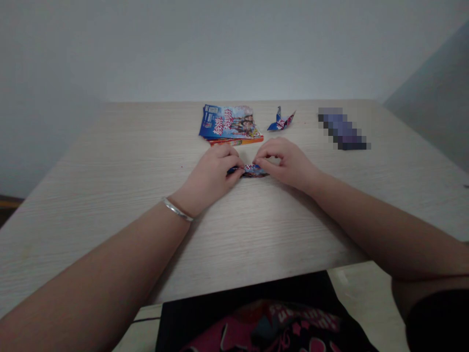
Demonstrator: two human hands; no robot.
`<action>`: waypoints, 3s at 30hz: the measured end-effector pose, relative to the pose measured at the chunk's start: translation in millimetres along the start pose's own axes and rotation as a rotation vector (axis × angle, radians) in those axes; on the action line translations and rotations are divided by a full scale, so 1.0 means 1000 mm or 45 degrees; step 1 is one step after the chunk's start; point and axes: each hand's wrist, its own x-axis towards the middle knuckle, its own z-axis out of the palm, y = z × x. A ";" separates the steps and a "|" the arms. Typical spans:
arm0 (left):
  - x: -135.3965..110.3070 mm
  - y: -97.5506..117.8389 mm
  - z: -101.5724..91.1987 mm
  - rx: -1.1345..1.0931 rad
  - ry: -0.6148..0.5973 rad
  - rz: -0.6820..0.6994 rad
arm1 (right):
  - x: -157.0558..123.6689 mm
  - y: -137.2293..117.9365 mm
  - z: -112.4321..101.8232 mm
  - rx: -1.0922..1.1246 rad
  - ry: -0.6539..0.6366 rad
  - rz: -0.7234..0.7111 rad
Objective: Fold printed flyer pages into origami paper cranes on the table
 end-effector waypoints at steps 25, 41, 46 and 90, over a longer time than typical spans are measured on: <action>0.003 0.004 -0.005 0.195 -0.254 0.090 | -0.005 -0.029 0.012 -0.608 -0.330 0.017; 0.002 0.010 -0.014 0.241 -0.386 0.095 | -0.011 -0.017 -0.010 -0.557 -0.453 -0.054; -0.001 0.017 -0.011 0.321 -0.357 0.063 | -0.002 -0.009 -0.008 -0.776 -0.376 -0.067; -0.001 0.017 -0.008 0.194 -0.223 0.073 | -0.002 -0.006 -0.004 -0.467 -0.250 -0.080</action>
